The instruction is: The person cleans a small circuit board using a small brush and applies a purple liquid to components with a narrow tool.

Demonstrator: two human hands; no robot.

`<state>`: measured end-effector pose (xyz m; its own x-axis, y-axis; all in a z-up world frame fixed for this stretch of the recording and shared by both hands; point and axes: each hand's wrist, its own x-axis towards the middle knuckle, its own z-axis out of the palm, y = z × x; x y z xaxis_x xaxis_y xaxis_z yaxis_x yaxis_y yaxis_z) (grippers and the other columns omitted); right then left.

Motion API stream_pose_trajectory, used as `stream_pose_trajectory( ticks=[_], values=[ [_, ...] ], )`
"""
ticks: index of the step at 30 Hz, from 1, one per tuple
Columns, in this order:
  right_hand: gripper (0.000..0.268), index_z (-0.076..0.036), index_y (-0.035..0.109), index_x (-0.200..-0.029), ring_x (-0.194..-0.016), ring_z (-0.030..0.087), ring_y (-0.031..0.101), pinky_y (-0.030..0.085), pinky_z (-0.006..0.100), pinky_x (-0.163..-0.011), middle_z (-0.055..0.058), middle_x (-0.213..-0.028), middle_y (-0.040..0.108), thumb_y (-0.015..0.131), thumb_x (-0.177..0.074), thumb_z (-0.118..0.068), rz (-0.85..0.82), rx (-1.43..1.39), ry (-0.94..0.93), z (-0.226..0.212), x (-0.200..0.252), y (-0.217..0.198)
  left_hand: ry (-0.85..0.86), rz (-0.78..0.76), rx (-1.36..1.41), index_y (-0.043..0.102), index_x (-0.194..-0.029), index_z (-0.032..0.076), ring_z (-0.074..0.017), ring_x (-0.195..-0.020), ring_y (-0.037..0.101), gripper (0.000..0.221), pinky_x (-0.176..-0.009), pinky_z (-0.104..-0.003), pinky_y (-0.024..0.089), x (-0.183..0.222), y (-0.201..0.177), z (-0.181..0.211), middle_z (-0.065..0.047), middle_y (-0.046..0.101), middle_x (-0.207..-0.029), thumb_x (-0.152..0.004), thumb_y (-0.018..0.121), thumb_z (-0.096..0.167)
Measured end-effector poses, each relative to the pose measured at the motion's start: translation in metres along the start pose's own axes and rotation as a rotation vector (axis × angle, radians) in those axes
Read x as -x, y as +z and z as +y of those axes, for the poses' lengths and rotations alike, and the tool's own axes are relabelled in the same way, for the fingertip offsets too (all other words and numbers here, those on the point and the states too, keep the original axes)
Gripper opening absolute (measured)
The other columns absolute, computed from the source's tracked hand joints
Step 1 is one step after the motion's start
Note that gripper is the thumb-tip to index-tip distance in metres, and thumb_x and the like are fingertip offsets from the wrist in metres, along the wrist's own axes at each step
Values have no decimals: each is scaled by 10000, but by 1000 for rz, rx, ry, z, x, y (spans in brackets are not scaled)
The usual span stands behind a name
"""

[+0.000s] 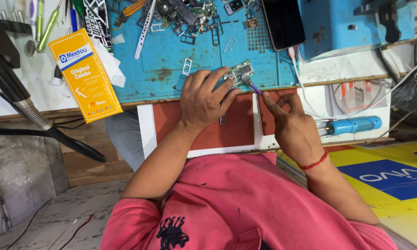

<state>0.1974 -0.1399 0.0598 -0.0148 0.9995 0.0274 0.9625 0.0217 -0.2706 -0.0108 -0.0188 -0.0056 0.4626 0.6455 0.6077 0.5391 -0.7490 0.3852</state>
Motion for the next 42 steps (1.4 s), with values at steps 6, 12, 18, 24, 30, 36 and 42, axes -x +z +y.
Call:
stream_pose_trajectory(
  ticks=[6, 12, 18, 24, 30, 36, 42],
  values=[
    [562, -91, 603, -1461, -818, 370, 660, 554, 447, -620, 196, -1067, 602, 557, -918, 48, -17, -98, -18, 10, -15, 13, -9, -4, -5, 786, -1021, 121, -235, -1038, 609, 251, -878, -385, 495, -2, 1, 2, -12, 691, -1259, -907, 814, 343],
    [534, -71, 574, -1471, -988, 395, 668, 576, 444, -757, 189, -1156, 616, 573, -946, 25, 100, -136, -103, 10, -13, 10, -2, 1, -7, 785, -1019, 127, -227, -1045, 615, 231, -884, -384, 499, -1, 3, 0, -5, 693, -1247, -916, 818, 331],
    [583, -141, 656, -1406, -795, 356, 671, 549, 460, -637, 180, -1095, 616, 589, -861, 54, -55, -89, 60, -4, 0, 0, -8, 13, -4, 779, -1010, 132, -228, -1049, 612, 235, -895, -389, 499, -2, -2, 3, -8, 693, -1266, -923, 804, 348],
    [470, -131, 670, -1422, -880, 352, 672, 561, 436, -686, 166, -1124, 612, 635, -978, 17, 51, -71, -8, 9, -22, 18, -10, -7, -9, 782, -1030, 132, -224, -1059, 611, 238, -902, -395, 493, 0, 3, -2, -9, 699, -1267, -943, 804, 353],
    [470, -163, 682, -1385, -847, 335, 669, 558, 424, -687, 166, -1098, 628, 689, -937, -23, 212, -107, 16, 20, -11, 9, -39, 19, -1, 747, -1070, 128, -224, -1026, 623, 284, -885, -385, 493, 0, 4, 4, 8, 710, -1248, -912, 816, 354],
    [404, -162, 707, -1359, -718, 286, 654, 515, 422, -566, 122, -959, 617, 718, -969, -56, 139, -79, 10, 11, -10, 18, -21, 34, -26, 704, -1169, 107, -213, -1011, 628, 355, -891, -373, 496, -2, 5, 4, 9, 713, -1241, -932, 817, 346],
    [474, -152, 695, -1360, -709, 263, 649, 527, 387, -573, 95, -1038, 619, 664, -906, -19, 210, -118, -139, 6, -14, 17, -18, 30, -18, 678, -1204, 108, -212, -1029, 634, 388, -891, -373, 491, -1, 6, 2, 2, 716, -1250, -934, 815, 350]
  ],
)
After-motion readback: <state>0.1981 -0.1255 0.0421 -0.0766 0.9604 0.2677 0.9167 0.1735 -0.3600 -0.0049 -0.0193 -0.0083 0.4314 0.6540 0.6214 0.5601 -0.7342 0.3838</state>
